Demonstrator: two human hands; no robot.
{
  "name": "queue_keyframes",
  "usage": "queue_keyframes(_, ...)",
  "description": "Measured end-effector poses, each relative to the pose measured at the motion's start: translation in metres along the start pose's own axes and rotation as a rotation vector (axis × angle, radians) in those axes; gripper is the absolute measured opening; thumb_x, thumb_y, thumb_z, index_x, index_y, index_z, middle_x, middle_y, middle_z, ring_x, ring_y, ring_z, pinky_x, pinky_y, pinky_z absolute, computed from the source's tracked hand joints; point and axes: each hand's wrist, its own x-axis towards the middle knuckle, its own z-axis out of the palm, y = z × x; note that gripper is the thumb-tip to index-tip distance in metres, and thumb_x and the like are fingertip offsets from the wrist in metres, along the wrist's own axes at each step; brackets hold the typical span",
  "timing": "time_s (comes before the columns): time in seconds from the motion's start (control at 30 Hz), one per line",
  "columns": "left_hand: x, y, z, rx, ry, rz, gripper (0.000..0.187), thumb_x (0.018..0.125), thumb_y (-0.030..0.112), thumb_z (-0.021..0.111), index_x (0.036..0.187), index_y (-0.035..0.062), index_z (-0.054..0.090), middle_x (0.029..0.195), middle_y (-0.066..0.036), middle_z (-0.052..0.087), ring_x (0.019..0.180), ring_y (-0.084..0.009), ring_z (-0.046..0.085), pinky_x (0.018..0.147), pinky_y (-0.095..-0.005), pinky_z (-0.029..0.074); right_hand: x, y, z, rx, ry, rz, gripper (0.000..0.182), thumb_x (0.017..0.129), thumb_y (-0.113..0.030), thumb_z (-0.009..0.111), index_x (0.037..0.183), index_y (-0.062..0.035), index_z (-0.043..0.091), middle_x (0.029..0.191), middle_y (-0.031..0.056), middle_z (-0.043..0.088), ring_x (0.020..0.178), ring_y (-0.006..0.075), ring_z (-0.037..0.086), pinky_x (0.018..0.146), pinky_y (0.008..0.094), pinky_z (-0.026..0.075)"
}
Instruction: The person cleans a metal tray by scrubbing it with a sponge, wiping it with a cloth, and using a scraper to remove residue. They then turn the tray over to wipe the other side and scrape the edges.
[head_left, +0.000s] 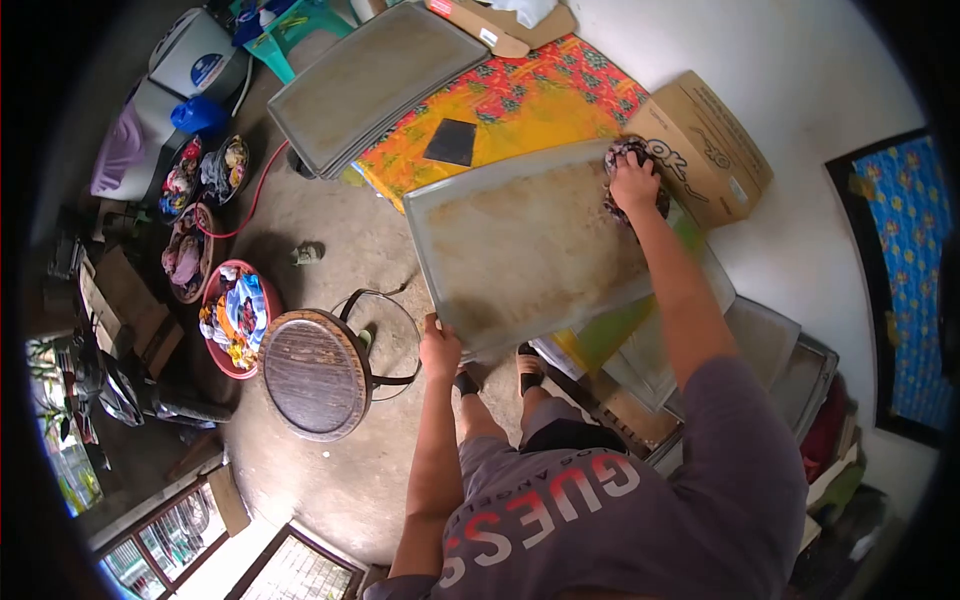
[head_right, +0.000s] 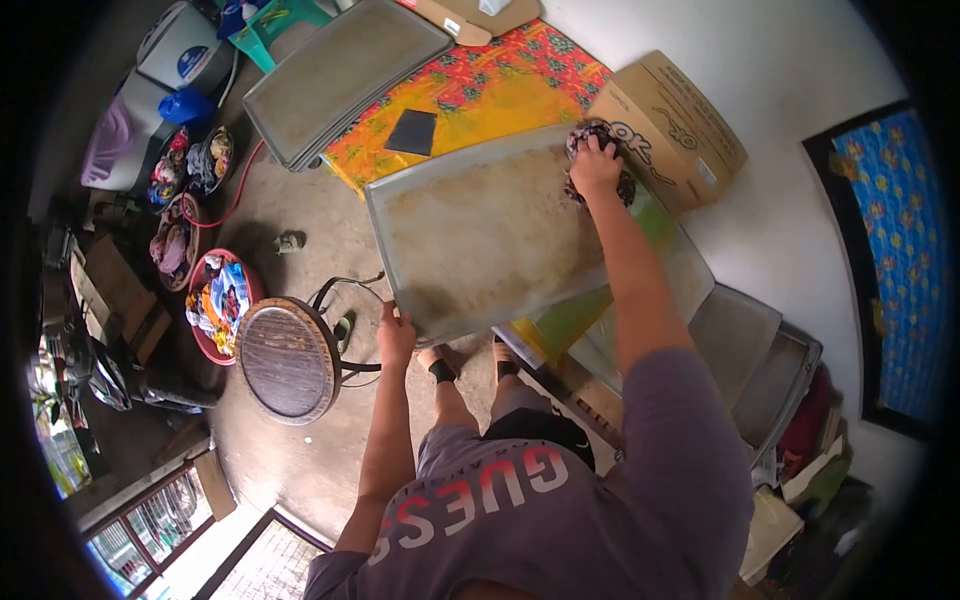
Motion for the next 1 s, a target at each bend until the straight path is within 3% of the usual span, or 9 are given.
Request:
queue_keyframes(0.3,0.001,0.008,-0.004,0.068,-0.015,-0.040,0.036,0.088,0.019,0.058,0.121,0.0094,0.050,0.095,-0.023,0.068,0.094,-0.0435,0.063,0.082,-0.0519,0.048,-0.184,0.084,-0.021,0.077,-0.023,-0.151,0.025,0.086,-0.023,0.058,0.103,-0.0051,0.063,0.112,0.0100,0.054,0.100,0.0362,0.055,0.074,0.0489,0.052)
queue_keyframes(0.5,0.005,0.006,-0.002,0.117,0.010,-0.029,0.039,0.087,0.023,0.056,0.123,0.0089,0.052,0.101,-0.024,0.067,0.098,-0.0422,0.063,0.086,-0.0501,0.048,-0.247,0.035,-0.052,0.364,-0.114,-0.044,0.020,0.086,-0.017,0.054,0.097,-0.0023,0.063,0.106,0.0151,0.055,0.095,0.0366,0.055,0.073,0.0471,0.052)
queue_keyframes(0.63,0.054,-0.059,0.029,-0.013,0.000,0.075,0.040,0.085,0.015,0.055,0.123,0.0029,0.052,0.098,-0.020,0.065,0.073,-0.0332,0.067,0.046,-0.0410,0.056,-0.280,-0.084,-0.072,0.507,-0.156,-0.403,0.019,0.079,-0.016,0.056,0.089,-0.0029,0.066,0.098,0.0144,0.058,0.093,0.0352,0.056,0.073,0.0450,0.052)
queue_keyframes(0.67,0.047,-0.043,0.017,-0.136,-0.087,-0.029,0.040,0.086,0.016,0.055,0.124,0.0031,0.051,0.100,-0.020,0.064,0.072,-0.0328,0.067,0.044,-0.0408,0.055,-0.285,-0.117,-0.084,0.642,-0.247,-0.400,0.019,0.076,-0.015,0.058,0.089,-0.0024,0.065,0.097,0.0146,0.059,0.089,0.0348,0.057,0.075,0.0449,0.052)
queue_keyframes(0.73,0.019,0.006,-0.015,-0.389,-0.257,-0.238,0.040,0.088,0.017,0.053,0.125,0.0035,0.050,0.106,-0.018,0.063,0.068,-0.0319,0.067,0.041,-0.0403,0.052,-0.292,-0.169,-0.086,0.898,-0.289,-0.627,0.020,0.079,-0.016,0.058,0.091,-0.0009,0.064,0.098,0.0182,0.060,0.090,0.0370,0.059,0.079,0.0463,0.050)
queue_keyframes(0.77,0.034,-0.009,-0.023,-0.387,-0.398,-0.278,0.050,0.092,0.029,0.053,0.136,0.0072,0.044,0.126,-0.020,0.056,0.095,-0.0349,0.066,0.065,-0.0467,0.056,-0.290,-0.181,-0.097,1.017,-0.310,-0.543,0.021,0.080,-0.017,0.059,0.093,-0.0005,0.063,0.098,0.0195,0.060,0.092,0.0376,0.059,0.081,0.0465,0.050)
queue_keyframes(0.87,0.023,0.003,-0.049,-0.495,-0.229,-0.159,0.058,0.093,0.039,0.050,0.140,0.0061,0.040,0.133,-0.020,0.051,0.109,-0.0323,0.057,0.079,-0.0451,0.048,-0.269,-0.189,-0.136,1.292,-0.295,-0.300,0.029,0.086,-0.024,0.058,0.102,0.0002,0.061,0.103,0.0244,0.061,0.100,0.0400,0.058,0.086,0.0475,0.047)
queue_keyframes(0.97,-0.006,0.043,-0.060,-0.715,0.039,0.132,0.068,0.094,0.049,0.048,0.144,0.0050,0.035,0.139,-0.019,0.046,0.122,-0.0297,0.048,0.094,-0.0435,0.040,-0.229,-0.178,-0.123,1.804,-0.348,-0.105,0.032,0.086,-0.026,0.059,0.105,-0.0002,0.062,0.102,0.0220,0.062,0.095,0.0352,0.060,0.086,0.0446,0.046)
queue_keyframes(1.0,-0.018,0.060,-0.059,-0.813,0.065,0.201,0.071,0.094,0.053,0.047,0.145,0.0046,0.034,0.142,-0.019,0.044,0.126,-0.0289,0.045,0.099,-0.0430,0.037,-0.223,-0.167,-0.136,1.939,-0.469,-0.098,0.035,0.088,-0.028,0.059,0.108,-0.0002,0.061,0.103,0.0213,0.063,0.098,0.0327,0.059,0.089,0.0423,0.045)
